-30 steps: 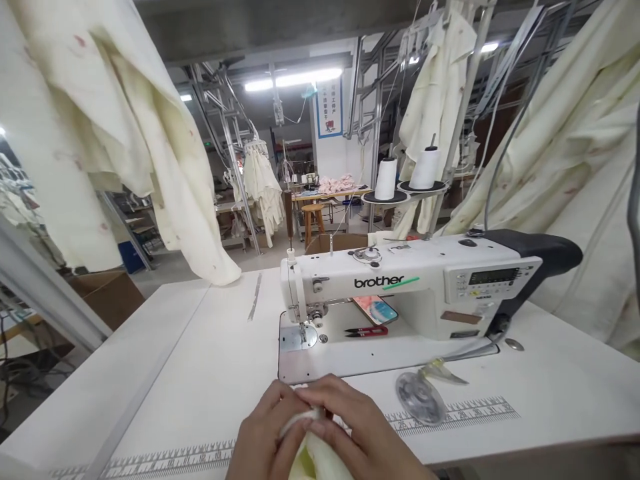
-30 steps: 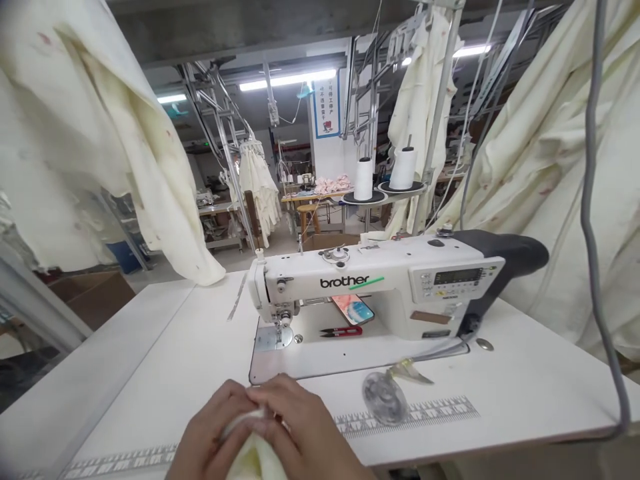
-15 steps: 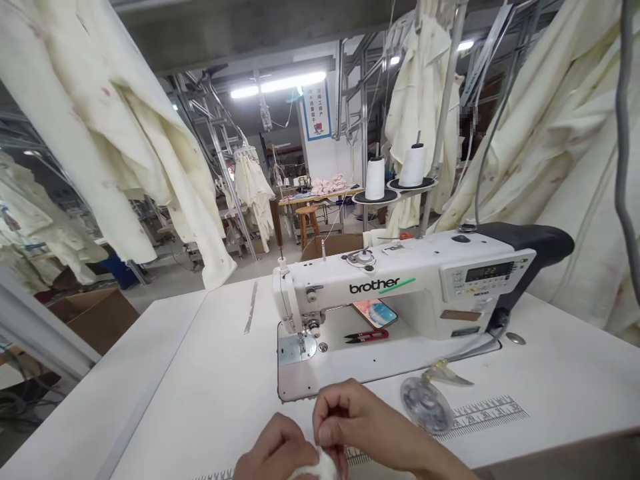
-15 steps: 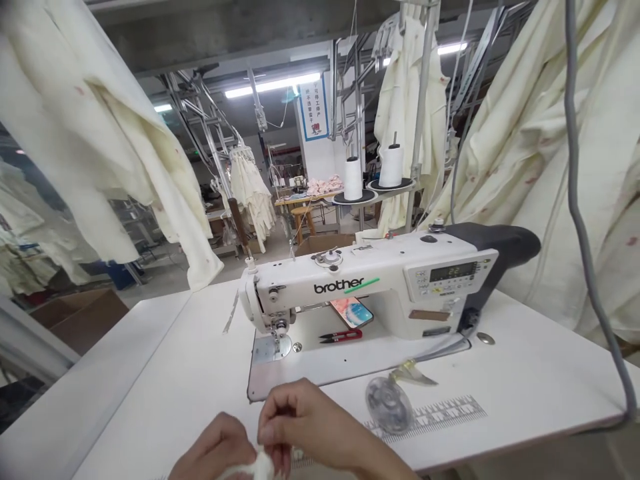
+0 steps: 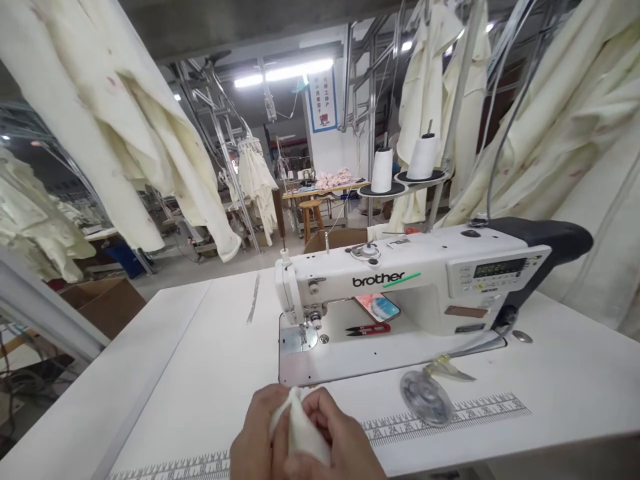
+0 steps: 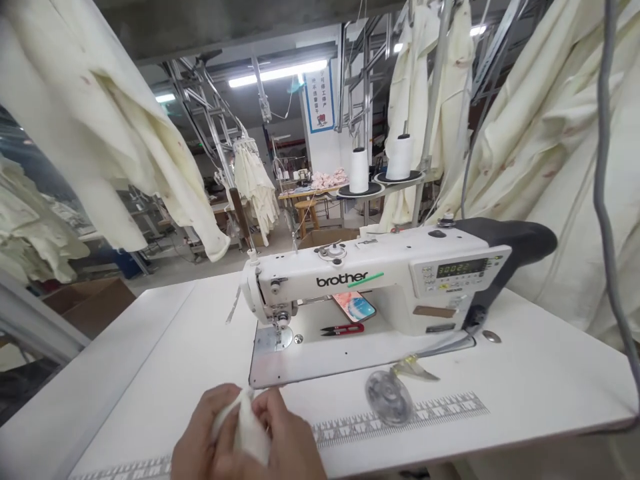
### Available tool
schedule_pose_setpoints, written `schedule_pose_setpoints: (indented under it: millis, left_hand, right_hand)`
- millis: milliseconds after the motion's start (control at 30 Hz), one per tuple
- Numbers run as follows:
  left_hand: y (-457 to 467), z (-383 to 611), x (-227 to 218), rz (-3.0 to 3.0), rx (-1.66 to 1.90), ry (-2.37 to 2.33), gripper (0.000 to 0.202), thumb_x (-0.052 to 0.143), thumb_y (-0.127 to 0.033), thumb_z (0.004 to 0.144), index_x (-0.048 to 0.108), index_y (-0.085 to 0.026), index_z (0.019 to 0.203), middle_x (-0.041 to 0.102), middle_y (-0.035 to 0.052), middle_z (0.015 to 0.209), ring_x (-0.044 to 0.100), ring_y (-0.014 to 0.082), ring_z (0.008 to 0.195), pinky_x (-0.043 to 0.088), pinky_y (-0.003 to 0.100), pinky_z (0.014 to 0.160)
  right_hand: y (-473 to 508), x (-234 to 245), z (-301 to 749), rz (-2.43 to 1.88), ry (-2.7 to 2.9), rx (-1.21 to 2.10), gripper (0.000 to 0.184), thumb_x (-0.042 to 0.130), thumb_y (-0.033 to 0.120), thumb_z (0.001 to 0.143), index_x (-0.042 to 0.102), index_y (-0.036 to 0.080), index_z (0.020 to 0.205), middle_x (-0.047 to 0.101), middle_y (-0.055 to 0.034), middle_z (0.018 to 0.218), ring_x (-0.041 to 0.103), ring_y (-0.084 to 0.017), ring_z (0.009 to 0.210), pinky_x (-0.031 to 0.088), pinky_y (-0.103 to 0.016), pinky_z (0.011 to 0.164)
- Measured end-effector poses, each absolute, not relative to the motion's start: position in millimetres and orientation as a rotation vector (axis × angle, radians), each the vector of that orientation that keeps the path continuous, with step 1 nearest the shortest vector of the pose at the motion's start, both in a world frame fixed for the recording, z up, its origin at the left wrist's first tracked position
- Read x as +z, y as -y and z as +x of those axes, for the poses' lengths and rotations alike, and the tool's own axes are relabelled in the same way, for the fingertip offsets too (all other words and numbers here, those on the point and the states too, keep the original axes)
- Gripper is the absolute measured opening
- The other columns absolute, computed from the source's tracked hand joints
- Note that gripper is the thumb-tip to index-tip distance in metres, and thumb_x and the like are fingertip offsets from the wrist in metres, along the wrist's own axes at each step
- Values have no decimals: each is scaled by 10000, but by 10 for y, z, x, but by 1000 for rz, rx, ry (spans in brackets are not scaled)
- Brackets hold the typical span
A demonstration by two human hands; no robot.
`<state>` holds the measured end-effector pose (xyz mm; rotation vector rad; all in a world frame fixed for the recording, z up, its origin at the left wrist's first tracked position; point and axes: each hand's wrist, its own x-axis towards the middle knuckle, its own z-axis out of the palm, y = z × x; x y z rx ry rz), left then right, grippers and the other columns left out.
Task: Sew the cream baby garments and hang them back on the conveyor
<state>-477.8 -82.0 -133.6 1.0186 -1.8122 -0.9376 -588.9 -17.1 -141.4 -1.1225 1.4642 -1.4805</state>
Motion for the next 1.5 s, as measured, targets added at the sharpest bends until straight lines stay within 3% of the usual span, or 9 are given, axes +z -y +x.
schedule_pose_setpoints:
  millis: [100, 233, 367, 533, 700, 833, 1000, 1233, 1500]
  left_hand:
    - [898, -4792, -1212, 987, -1195, 1701, 198, 540, -334, 758, 514, -176, 874, 562, 33, 842, 560, 150, 804, 450, 205, 696]
    - [1132, -4741, -1002, 867, -1564, 1820, 452, 548, -369, 775, 454, -191, 1180, 520, 21, 858, 547, 139, 789, 450, 221, 703]
    - [1382, -4752, -924, 760, -1541, 2069, 250, 515, -333, 805, 611, -169, 968, 552, 42, 909, 524, 156, 894, 394, 242, 824]
    - [1645, -4967, -1084, 759, -1568, 2090, 194, 550, -330, 771, 579, -147, 827, 558, 29, 851, 515, 142, 807, 387, 214, 691]
    - [1981, -5257, -1396, 894, -1843, 2070, 270, 594, -368, 716, 586, -111, 797, 583, 33, 719, 519, 130, 644, 384, 217, 582]
    - [2202, -5427, -1644, 946, -1572, 2326, 230, 511, -322, 750, 615, -131, 824, 620, 46, 792, 539, 161, 717, 382, 239, 632]
    - [2267, -5566, -1746, 1058, -1104, 2488, 180, 473, -269, 747, 618, -173, 796, 634, 25, 824, 543, 165, 755, 368, 247, 674]
    - [2248, -5662, -1778, 1162, -1070, 2448, 174, 466, -251, 749, 599, -153, 803, 652, 51, 847, 563, 176, 772, 372, 242, 653]
    - [2236, -5660, -1801, 1178, -1116, 2382, 120, 473, -196, 715, 591, -173, 720, 653, 17, 778, 575, 159, 752, 377, 221, 630]
  right_hand:
    - [198, -1257, -5949, -1306, -1561, -1449, 178, 475, 325, 853, 542, 180, 776, 533, 16, 690, 474, -145, 645, 330, -221, 582]
    - [330, -1097, -6184, -1609, -1440, -1407, 188, 424, 268, 901, 594, 200, 857, 580, -4, 795, 519, -158, 737, 363, -231, 676]
    - [485, -1138, -6313, -1732, -1477, -1385, 184, 409, 235, 905, 593, 223, 916, 585, -6, 872, 526, -161, 803, 369, -238, 720]
    - [634, -1324, -6395, -1403, -1724, -1367, 132, 518, 297, 831, 588, 204, 769, 584, 20, 730, 525, -161, 686, 357, -222, 578]
    - [877, -1520, -6615, -1268, -1994, -1216, 197, 489, 302, 809, 560, 184, 668, 572, 25, 635, 523, -157, 622, 340, -217, 549]
    - [1131, -1633, -6742, -1237, -2298, -896, 124, 526, 215, 736, 547, 174, 621, 562, 6, 598, 517, -162, 592, 296, -225, 514]
    - [1286, -1671, -6757, -1140, -2403, -835, 85, 552, 180, 715, 540, 160, 633, 581, -18, 640, 526, -166, 600, 301, -225, 520]
    - [1251, -1655, -6747, -1148, -2435, -819, 122, 536, 144, 735, 519, 155, 615, 592, -25, 651, 538, -157, 607, 325, -215, 521]
    - [1226, -1643, -6734, -1249, -2433, -884, 96, 516, 133, 713, 583, 155, 647, 622, -49, 692, 569, -187, 662, 367, -215, 539]
